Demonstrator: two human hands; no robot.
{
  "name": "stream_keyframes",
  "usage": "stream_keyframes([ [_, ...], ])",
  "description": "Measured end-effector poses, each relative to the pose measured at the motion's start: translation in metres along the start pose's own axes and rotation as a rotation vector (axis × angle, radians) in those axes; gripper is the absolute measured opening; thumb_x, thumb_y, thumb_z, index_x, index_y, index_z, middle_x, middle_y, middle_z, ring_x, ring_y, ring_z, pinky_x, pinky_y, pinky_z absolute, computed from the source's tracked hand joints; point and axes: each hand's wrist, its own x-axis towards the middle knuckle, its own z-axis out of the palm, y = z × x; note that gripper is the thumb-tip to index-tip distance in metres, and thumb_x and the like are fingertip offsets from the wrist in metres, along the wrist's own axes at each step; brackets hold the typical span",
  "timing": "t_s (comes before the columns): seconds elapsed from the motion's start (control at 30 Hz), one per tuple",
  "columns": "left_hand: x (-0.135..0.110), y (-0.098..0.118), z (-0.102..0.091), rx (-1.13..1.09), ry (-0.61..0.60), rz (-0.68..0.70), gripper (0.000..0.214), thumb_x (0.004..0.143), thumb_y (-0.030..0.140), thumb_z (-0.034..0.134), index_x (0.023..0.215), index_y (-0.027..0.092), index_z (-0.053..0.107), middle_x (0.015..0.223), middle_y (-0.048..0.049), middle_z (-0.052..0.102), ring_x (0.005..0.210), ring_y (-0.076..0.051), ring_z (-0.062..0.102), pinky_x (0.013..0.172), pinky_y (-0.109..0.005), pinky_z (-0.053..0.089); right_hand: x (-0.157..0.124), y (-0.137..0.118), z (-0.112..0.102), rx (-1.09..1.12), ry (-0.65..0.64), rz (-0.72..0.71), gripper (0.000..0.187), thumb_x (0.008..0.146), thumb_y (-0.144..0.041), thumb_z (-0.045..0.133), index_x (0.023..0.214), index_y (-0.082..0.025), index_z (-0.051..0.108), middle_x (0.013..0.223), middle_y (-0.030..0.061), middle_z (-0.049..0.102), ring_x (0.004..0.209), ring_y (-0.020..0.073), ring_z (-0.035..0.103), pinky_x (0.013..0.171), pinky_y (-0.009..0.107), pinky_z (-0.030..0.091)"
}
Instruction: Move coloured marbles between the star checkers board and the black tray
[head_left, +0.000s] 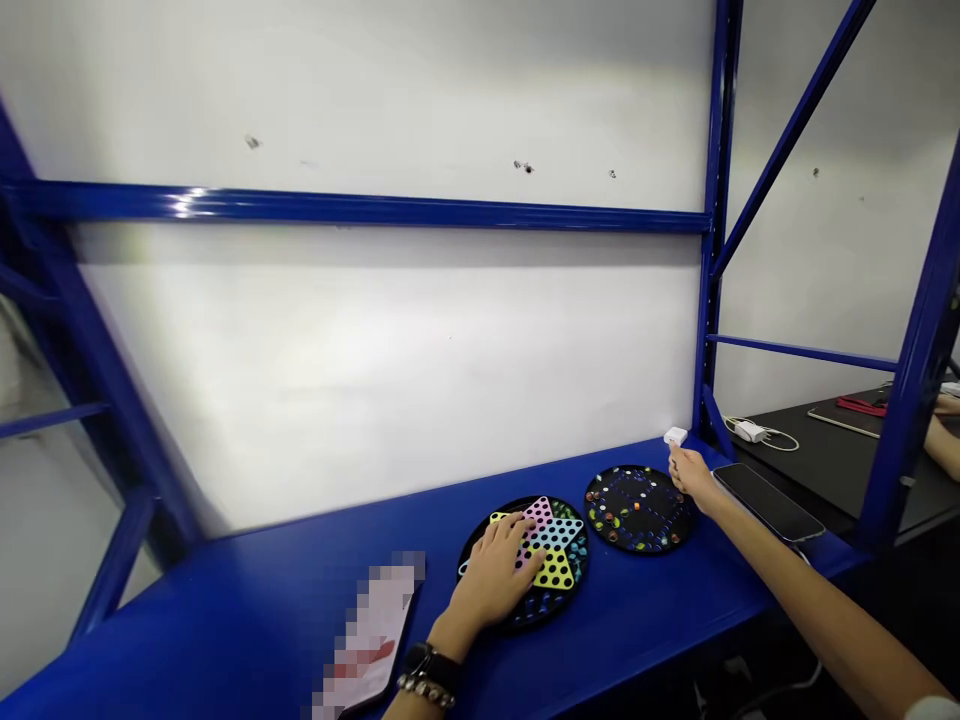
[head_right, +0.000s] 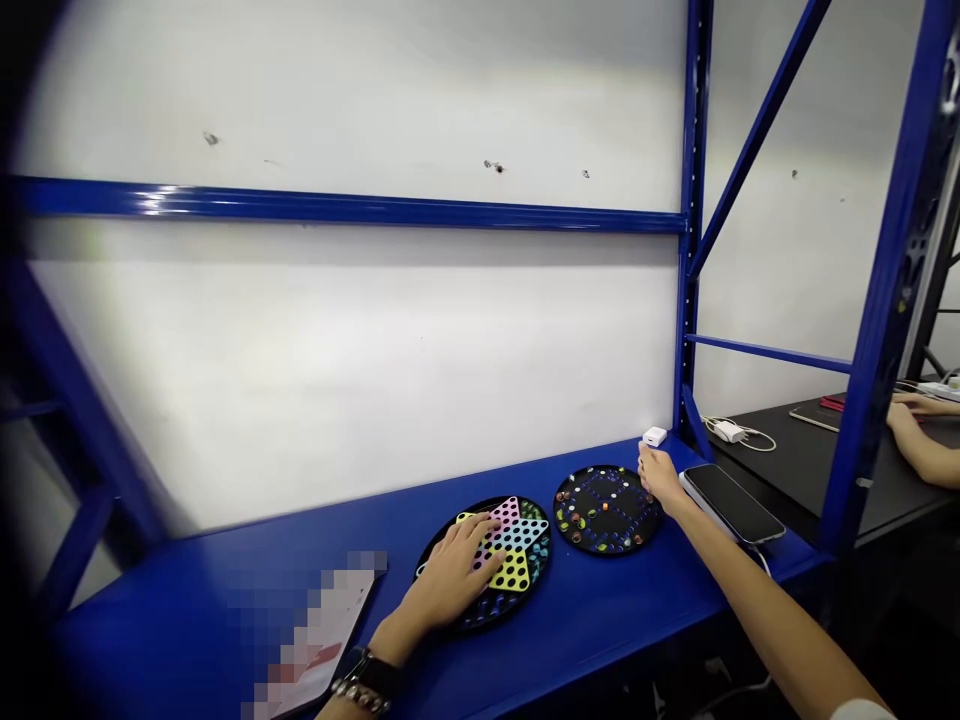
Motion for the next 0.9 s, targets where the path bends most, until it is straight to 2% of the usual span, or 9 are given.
stream_keyframes([
  [0.1, 0.001, -0.002, 0.003, 0.005, 0.021, 0.011, 0.05, 0.093, 0.05, 0.043, 0.133, 0.024, 0.058, 0.146, -0.009, 0.051, 0.136, -0.032, 0.043, 0.111, -0.051, 0.038, -0.008, -0.008, 0.002, 0.37, -0.131, 0.153, 0.042, 0.093, -0.057, 0.037, 0.068, -0.024, 0.035, 0.057, -0.0041, 0.043, 0.042, 0.0094, 0.034, 0.039, 0.02, 0.025],
  [0.17, 0.001, -0.003, 0.004, 0.006, 0.031, 0.016, 0.049, 0.093, 0.049, 0.043, 0.132, 0.024, 0.058, 0.145, -0.0089, 0.052, 0.136, -0.032, 0.044, 0.111, -0.051, 0.038, -0.016, -0.012, 0.007, 0.454, -0.218, 0.212, 0.036, 0.092, -0.052, 0.04, 0.07, -0.024, 0.038, 0.058, -0.0055, 0.042, 0.04, 0.0076, 0.028, 0.038, 0.019, 0.019],
  [0.23, 0.001, -0.003, 0.003, 0.0, 0.018, 0.013, 0.05, 0.093, 0.049, 0.044, 0.133, 0.023, 0.058, 0.146, -0.0099, 0.051, 0.136, -0.032, 0.043, 0.111, -0.051, 0.037, -0.027, -0.014, 0.011, 0.274, -0.261, 0.158, 0.036, 0.094, -0.051, 0.038, 0.071, -0.023, 0.04, 0.056, -0.0067, 0.037, 0.04, 0.0079, 0.024, 0.039, 0.02, 0.018],
  [0.3, 0.001, -0.002, 0.002, -0.007, -0.001, 0.008, 0.051, 0.094, 0.049, 0.043, 0.134, 0.021, 0.057, 0.147, -0.0109, 0.05, 0.137, -0.032, 0.041, 0.112, -0.052, 0.036, -0.039, -0.017, 0.013, 0.023, -0.282, 0.028, 0.039, 0.095, -0.049, 0.04, 0.067, -0.022, 0.043, 0.054, -0.0046, 0.039, 0.044, 0.0098, 0.033, 0.043, 0.022, 0.025],
  [0.4, 0.001, 0.0, 0.001, -0.009, -0.013, 0.005, 0.052, 0.094, 0.05, 0.042, 0.136, 0.022, 0.055, 0.149, -0.0106, 0.048, 0.138, -0.033, 0.04, 0.112, -0.053, 0.036, -0.06, -0.02, 0.01, -0.485, -0.321, -0.213, 0.037, 0.097, -0.038, 0.043, 0.065, -0.019, 0.051, 0.066, 0.0035, 0.059, 0.065, 0.0163, 0.056, 0.057, 0.025, 0.036],
  [0.5, 0.002, -0.001, 0.002, -0.003, -0.007, 0.006, 0.051, 0.095, 0.05, 0.041, 0.136, 0.023, 0.055, 0.149, -0.0092, 0.049, 0.138, -0.032, 0.041, 0.112, -0.051, 0.037, -0.083, -0.023, 0.005, -0.94, -0.359, -0.356, 0.034, 0.101, -0.03, 0.035, 0.082, -0.018, 0.061, 0.086, 0.0097, 0.07, 0.08, 0.0223, 0.066, 0.065, 0.029, 0.039],
  [0.63, 0.003, -0.004, 0.005, -0.016, 0.022, 0.02, 0.05, 0.095, 0.05, 0.041, 0.134, 0.023, 0.057, 0.147, -0.0094, 0.05, 0.136, -0.031, 0.043, 0.111, -0.05, 0.038, -0.105, -0.025, 0.006, -1.121, -0.407, -0.43, 0.034, 0.103, -0.028, 0.029, 0.106, -0.019, 0.062, 0.094, 0.0108, 0.072, 0.078, 0.0243, 0.07, 0.063, 0.03, 0.039],
  [0.8, 0.002, -0.004, 0.005, -0.014, 0.016, 0.011, 0.052, 0.094, 0.051, 0.041, 0.136, 0.023, 0.056, 0.149, -0.0102, 0.048, 0.138, -0.033, 0.04, 0.111, -0.053, 0.037, -0.11, -0.027, 0.008, -1.19, -0.475, -0.407, 0.034, 0.103, -0.027, 0.029, 0.109, -0.017, 0.061, 0.094, 0.0141, 0.073, 0.081, 0.0277, 0.07, 0.065, 0.032, 0.04],
  [0.9, 0.001, -0.002, 0.003, -0.007, 0.024, 0.016, 0.052, 0.094, 0.05, 0.041, 0.135, 0.022, 0.057, 0.148, -0.0106, 0.049, 0.138, -0.033, 0.041, 0.11, -0.052, 0.039, -0.099, -0.031, 0.002, -1.08, -0.522, -0.346, 0.036, 0.103, -0.034, 0.029, 0.102, -0.018, 0.061, 0.09, 0.013, 0.072, 0.08, 0.0271, 0.069, 0.065, 0.032, 0.04],
])
